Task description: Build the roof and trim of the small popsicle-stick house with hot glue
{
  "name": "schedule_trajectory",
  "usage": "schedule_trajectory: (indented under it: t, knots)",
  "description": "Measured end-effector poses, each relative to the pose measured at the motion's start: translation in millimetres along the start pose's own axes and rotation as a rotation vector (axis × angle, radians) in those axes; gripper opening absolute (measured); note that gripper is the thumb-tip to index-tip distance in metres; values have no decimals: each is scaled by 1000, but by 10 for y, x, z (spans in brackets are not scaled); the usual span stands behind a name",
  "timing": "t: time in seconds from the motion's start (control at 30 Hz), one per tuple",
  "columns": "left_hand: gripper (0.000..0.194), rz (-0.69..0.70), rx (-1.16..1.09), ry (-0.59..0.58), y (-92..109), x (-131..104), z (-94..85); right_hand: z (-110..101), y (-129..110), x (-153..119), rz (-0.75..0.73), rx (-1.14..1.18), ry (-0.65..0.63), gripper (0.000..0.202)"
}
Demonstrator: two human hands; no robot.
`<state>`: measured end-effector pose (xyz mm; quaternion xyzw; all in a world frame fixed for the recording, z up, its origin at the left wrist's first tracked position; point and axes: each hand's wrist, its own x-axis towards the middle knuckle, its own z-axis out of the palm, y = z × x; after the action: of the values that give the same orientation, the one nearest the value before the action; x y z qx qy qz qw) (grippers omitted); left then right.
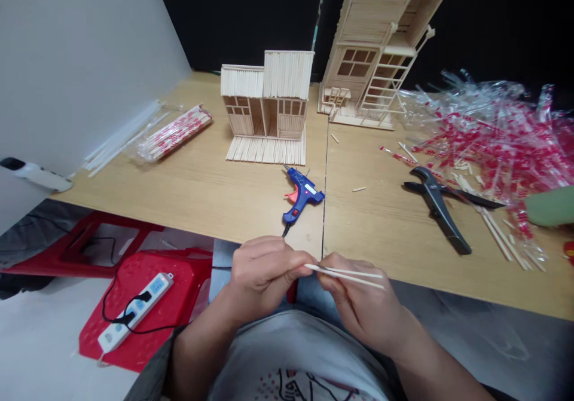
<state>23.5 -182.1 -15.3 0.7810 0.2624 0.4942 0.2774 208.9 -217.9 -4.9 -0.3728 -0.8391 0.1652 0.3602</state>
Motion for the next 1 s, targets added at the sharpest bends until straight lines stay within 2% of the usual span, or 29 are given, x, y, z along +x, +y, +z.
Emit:
schedule_trajectory:
  t: [0.2, 0.4, 0.53, 0.67, 0.87, 1.0]
  knots:
    - [10, 30, -101, -11, -33, 18, 5, -62, 2, -9, 47, 174, -93, 22]
    - [9, 35, -185, -32, -76, 9, -15, -126, 3, -7, 8, 137, -174, 22]
    - [10, 101, -96, -84, -79, 60, -102, -159, 7, -1, -12, 68, -216, 22]
    - [11, 188, -28, -140, -90, 99, -144, -148, 10, 17, -93, 32, -226, 23]
    - [10, 119, -130, -31, -139, 5, -62, -86, -10, 17, -24, 58, -190, 22]
    - [10, 161, -39, -104, -144, 18, -99, -80, -2, -8, 60, 53, -277, 19]
